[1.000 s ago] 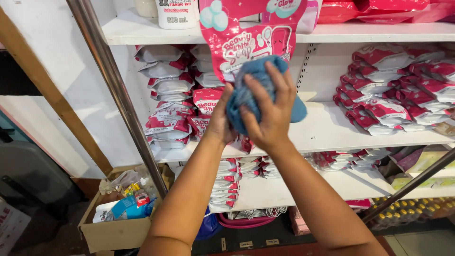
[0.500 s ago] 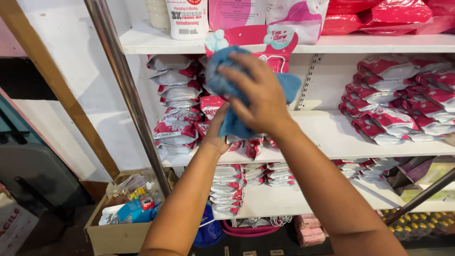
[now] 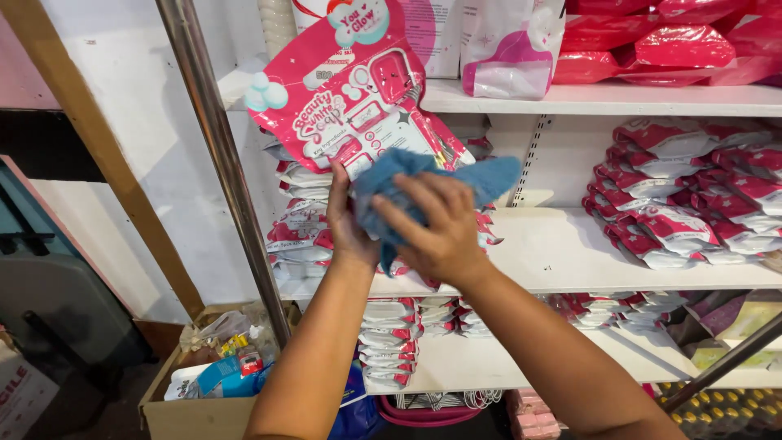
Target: The person wipes the surface of a white shelf with a blue cloth. They pick up packages of soap, wipe them individually, and place them back on the shelf. The person repeats this process for several items, ensuring the shelf and products are clean.
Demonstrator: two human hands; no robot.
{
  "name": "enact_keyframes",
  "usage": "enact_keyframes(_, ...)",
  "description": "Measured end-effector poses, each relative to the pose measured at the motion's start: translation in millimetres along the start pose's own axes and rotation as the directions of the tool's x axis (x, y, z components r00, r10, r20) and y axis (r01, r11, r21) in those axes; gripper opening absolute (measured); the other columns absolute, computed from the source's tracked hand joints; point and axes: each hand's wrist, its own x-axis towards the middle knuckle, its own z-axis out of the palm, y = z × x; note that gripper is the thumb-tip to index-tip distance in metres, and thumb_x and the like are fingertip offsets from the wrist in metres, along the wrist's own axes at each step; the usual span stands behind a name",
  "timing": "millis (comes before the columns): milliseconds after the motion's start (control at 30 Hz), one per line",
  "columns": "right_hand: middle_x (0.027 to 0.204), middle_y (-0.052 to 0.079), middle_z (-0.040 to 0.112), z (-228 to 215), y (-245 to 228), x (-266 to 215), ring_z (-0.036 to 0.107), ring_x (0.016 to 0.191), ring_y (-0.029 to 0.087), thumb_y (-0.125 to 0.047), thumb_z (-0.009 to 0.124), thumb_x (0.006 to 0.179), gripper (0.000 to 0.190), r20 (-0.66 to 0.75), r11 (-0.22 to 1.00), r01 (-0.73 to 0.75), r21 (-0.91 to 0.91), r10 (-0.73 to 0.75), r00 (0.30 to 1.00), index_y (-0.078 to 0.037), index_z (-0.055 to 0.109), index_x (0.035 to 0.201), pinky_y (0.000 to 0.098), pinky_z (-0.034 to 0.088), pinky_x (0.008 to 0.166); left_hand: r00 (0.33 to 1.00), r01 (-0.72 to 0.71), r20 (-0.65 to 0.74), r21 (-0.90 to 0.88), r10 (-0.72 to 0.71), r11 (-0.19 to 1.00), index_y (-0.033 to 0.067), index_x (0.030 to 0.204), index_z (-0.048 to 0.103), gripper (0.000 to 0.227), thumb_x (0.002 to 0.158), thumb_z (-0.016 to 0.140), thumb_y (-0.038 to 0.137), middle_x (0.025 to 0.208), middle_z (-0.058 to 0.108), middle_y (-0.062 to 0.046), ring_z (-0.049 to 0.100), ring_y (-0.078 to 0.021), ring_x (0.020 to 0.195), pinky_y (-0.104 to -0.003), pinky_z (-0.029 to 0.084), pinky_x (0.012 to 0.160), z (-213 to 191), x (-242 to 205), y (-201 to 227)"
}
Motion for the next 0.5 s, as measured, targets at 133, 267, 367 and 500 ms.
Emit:
enact_keyframes(133, 0.143, 0.016, 0.053, 10, 50, -29, 0.052, 0.130, 0.037, -0.001, 0.068, 0.076, 0.060, -0.092, 0.932, -0.359, 0.040, 0.362, 0.928, -0.013, 0.066, 0.135, 0.0492, 0.042, 0.112, 0.996, 0.000, -0.085, 0.061, 0.005, 0.998, 0.0088, 0.148, 0.050, 0.077, 0.095, 0.060, 0.063, 0.142, 0.060, -0.012, 0.061, -0.0326, 0.128, -0.053, 0.051, 0.108, 52, -8, 9)
enact_keyframes(267, 0.138, 0.017, 0.049, 21, 79, -55, 0.051, 0.131, 0.034, 0.002, 0.060, 0.095, 0.044, -0.215, 0.684, -0.666, 0.297, 0.727, 0.652, -0.005, 0.056, 0.139, 0.0444, 0.040, 0.117, 0.997, 0.065, -0.038, -0.145, -0.071, 0.987, 0.0140, 0.148, 0.049, 0.080, 0.089, 0.062, 0.066, 0.143, 0.060, -0.012, 0.059, -0.0368, 0.129, -0.061, 0.047, 0.105, 46, -14, 5)
enact_keyframes(367, 0.136, 0.017, 0.047, 22, 69, -63, 0.049, 0.131, 0.032, 0.002, 0.058, 0.099, 0.041, -0.293, 0.641, -0.679, 0.358, 0.768, 0.570, -0.001, 0.050, 0.140, 0.0420, 0.038, 0.119, 0.993, 0.116, 0.031, -0.243, -0.112, 0.963, 0.0165, 0.146, 0.049, 0.082, 0.084, 0.063, 0.069, 0.144, 0.059, -0.013, 0.058, -0.0395, 0.130, -0.064, 0.045, 0.106, 48, -19, -7)
enact_keyframes(500, 0.138, 0.017, 0.046, 14, 32, -55, 0.047, 0.133, 0.033, 0.002, 0.060, 0.097, 0.044, -0.356, 0.729, -0.605, 0.320, 0.685, 0.636, 0.000, 0.047, 0.139, 0.0419, 0.034, 0.122, 0.991, -0.005, -0.125, -0.373, -0.045, 0.928, 0.0109, 0.157, 0.048, 0.077, 0.098, 0.060, 0.060, 0.151, 0.058, -0.015, 0.055, -0.0371, 0.139, -0.058, 0.045, 0.117, 15, -18, -33)
